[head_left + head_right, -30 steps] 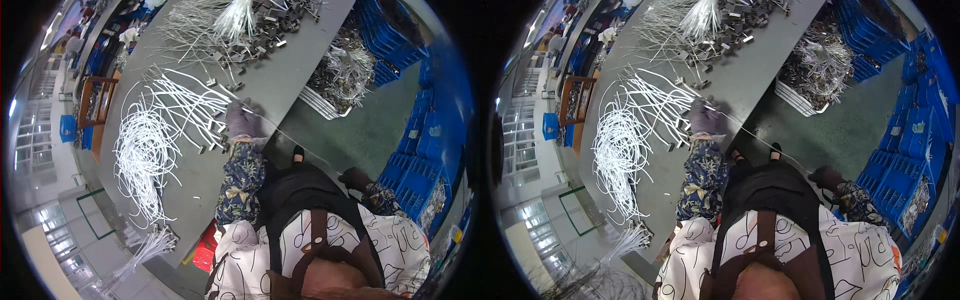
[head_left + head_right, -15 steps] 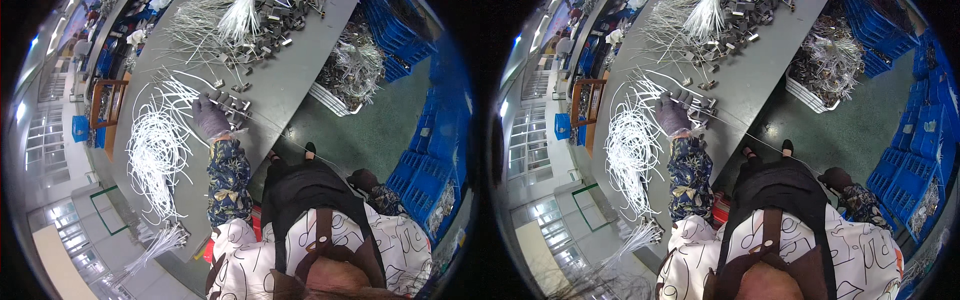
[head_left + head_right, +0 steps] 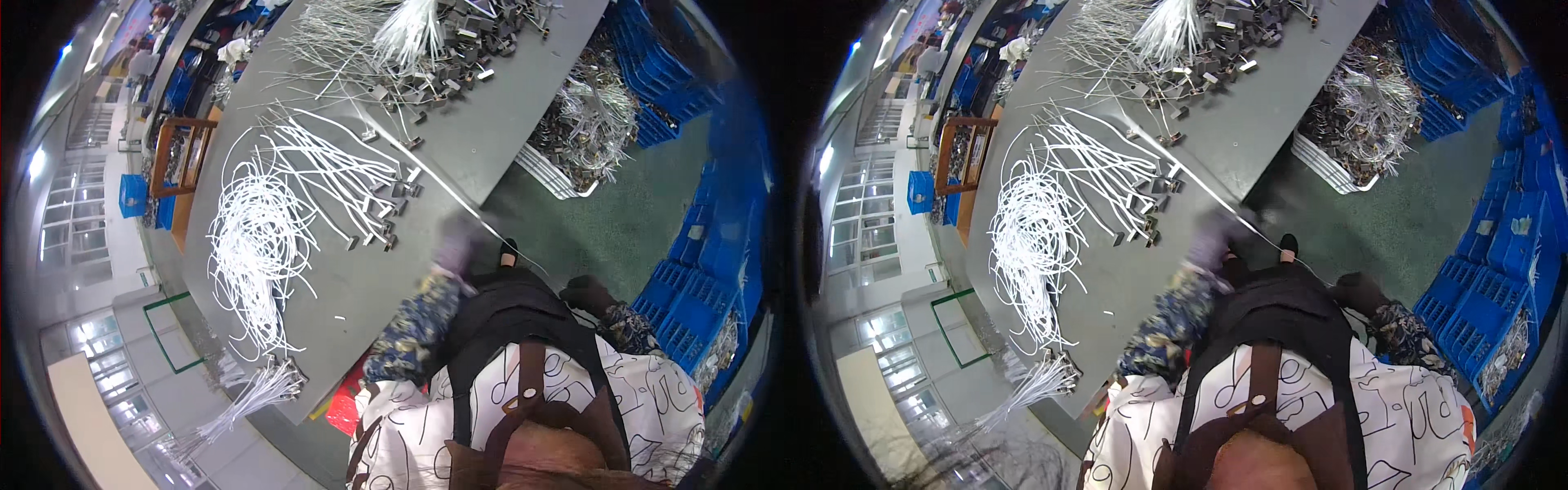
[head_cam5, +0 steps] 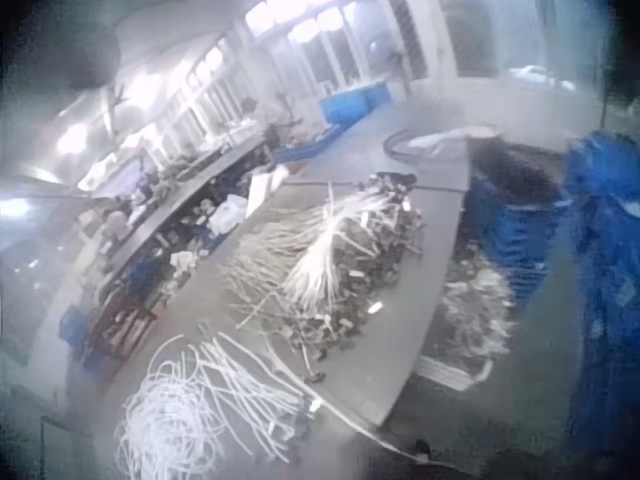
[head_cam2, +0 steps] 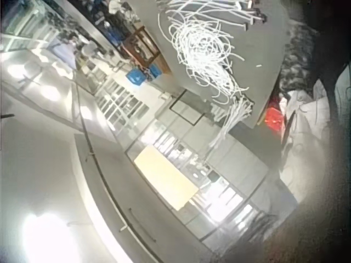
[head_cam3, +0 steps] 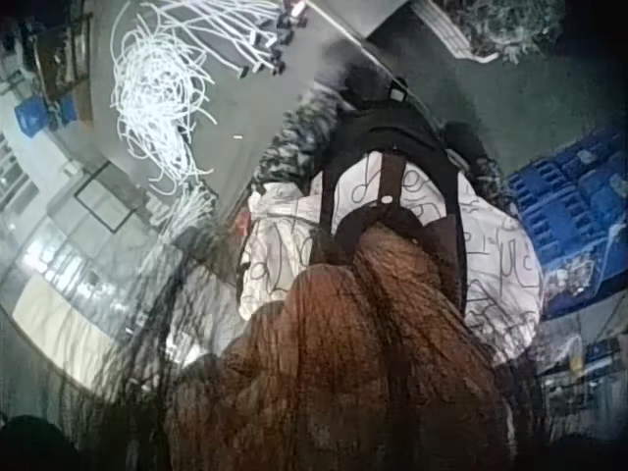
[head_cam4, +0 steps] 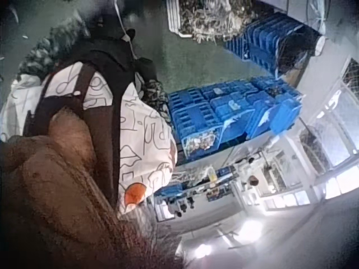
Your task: The person threads plastic sleeves over the wires of metal components, gathers the assembled components together, and ties them into a bundle.
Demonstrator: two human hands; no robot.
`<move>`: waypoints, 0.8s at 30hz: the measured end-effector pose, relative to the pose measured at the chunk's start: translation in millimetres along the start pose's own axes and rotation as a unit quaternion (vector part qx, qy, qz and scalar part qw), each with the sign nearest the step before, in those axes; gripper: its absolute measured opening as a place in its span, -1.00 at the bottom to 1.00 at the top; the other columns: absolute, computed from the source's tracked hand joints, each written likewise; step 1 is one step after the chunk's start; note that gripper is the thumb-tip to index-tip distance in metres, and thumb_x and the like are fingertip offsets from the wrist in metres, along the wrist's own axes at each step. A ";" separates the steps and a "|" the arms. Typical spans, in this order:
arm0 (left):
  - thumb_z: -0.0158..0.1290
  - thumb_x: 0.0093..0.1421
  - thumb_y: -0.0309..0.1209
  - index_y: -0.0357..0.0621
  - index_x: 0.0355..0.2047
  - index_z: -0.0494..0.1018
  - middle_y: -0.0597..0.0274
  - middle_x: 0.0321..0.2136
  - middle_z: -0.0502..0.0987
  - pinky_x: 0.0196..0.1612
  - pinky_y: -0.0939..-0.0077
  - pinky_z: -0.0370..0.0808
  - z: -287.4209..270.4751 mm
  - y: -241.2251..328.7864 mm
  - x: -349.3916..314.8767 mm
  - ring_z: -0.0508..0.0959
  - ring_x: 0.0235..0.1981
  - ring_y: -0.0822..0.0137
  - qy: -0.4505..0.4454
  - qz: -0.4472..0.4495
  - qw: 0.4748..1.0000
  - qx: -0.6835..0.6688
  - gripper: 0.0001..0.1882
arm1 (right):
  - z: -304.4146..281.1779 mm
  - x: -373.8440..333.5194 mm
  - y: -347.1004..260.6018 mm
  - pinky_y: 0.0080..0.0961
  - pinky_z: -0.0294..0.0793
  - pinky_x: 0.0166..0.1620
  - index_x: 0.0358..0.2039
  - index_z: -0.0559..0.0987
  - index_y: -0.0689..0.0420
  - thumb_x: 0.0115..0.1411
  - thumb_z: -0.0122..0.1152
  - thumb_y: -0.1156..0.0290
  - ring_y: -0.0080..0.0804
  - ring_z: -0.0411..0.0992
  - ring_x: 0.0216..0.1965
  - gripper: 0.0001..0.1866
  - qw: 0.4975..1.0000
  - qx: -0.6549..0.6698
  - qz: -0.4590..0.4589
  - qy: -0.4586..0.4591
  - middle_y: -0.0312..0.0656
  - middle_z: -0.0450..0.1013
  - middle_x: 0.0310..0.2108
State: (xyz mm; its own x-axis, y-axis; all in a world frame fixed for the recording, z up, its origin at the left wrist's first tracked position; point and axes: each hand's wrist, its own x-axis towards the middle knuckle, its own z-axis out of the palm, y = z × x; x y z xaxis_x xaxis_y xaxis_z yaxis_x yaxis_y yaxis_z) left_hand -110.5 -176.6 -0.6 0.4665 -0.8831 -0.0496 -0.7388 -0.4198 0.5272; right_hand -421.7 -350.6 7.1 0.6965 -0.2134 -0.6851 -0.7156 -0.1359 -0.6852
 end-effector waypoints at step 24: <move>0.15 0.03 -0.23 -0.22 -0.33 0.49 -0.08 -0.34 0.54 -0.23 0.13 0.44 -141.5 -206.2 -98.7 0.53 -0.32 -0.08 0.267 -0.554 0.789 0.013 -0.69 | 35.4 235.0 -298.9 -0.34 0.43 -0.18 -0.08 0.44 0.11 0.00 0.17 0.40 -0.14 0.46 -0.26 -0.59 0.852 -0.211 -0.412 0.244 -0.04 0.41 -0.20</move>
State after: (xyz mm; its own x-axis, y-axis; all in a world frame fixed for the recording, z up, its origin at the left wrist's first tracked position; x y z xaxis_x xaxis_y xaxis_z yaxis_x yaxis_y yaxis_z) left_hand 64.7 26.8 15.7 0.9658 0.2392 -0.1000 0.2592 -0.8819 0.3937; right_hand -42.4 -325.9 42.2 0.9402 -0.2408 0.2408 -0.0215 -0.7477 -0.6637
